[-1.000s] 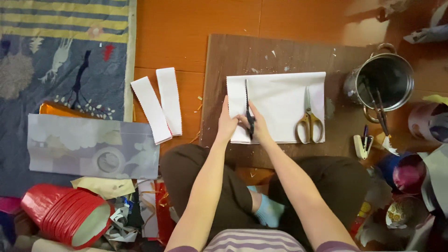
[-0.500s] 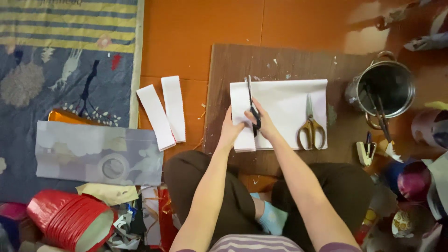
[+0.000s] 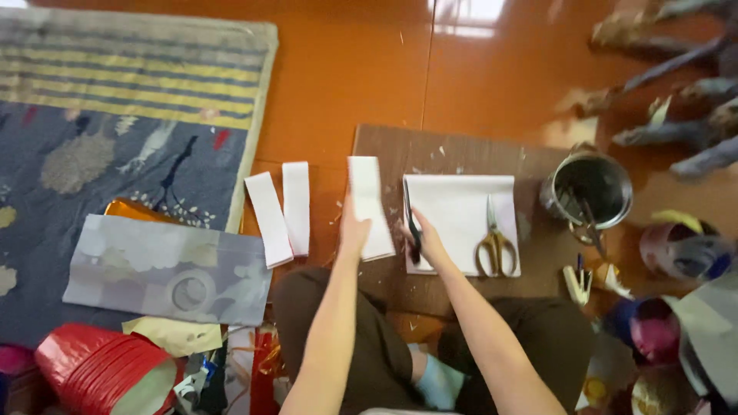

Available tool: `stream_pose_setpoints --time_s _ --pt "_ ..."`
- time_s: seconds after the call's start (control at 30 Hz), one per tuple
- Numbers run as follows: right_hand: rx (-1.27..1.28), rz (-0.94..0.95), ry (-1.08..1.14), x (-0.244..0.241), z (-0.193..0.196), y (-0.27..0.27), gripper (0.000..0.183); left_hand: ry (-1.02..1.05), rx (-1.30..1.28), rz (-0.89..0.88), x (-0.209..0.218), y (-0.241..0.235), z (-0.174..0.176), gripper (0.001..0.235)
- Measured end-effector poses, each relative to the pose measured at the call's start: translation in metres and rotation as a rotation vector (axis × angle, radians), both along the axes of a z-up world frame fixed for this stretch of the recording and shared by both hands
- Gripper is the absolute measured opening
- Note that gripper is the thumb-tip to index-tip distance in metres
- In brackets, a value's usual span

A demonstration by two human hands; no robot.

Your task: Folding a large sheet of paper and cutting it into strips using scissors

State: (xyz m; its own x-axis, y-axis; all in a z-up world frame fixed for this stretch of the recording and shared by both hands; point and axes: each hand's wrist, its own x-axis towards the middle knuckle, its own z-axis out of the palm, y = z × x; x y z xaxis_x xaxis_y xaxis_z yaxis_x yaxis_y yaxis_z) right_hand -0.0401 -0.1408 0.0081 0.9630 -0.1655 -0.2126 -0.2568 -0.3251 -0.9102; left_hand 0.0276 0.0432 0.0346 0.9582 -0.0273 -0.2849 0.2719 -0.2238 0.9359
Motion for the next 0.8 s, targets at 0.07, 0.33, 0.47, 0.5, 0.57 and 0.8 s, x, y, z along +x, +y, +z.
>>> stream_pose_setpoints --time_s 0.07,0.33,0.47,0.5,0.57,0.8 --pt "0.324 -0.012 0.122 -0.037 0.034 -0.011 0.073 -0.074 0.190 0.116 0.020 0.042 -0.036 0.091" --pt "0.165 0.016 0.355 -0.179 0.114 -0.049 0.066 0.172 0.534 0.263 0.019 0.187 0.071 0.086" --pt "0.136 -0.015 0.210 -0.188 0.097 -0.050 0.048 -0.163 0.416 0.283 0.000 0.166 0.051 0.071" --pt "0.142 -0.012 0.223 -0.183 0.088 -0.050 0.048 -0.151 0.424 0.283 -0.003 0.142 0.014 0.071" --pt "0.237 -0.112 -0.046 -0.171 0.068 -0.049 0.063 -0.337 0.256 0.131 -0.008 0.094 -0.060 0.064" --pt "-0.410 0.209 0.376 -0.180 0.048 -0.057 0.071 0.019 0.316 -0.336 -0.125 -0.019 -0.084 0.049"
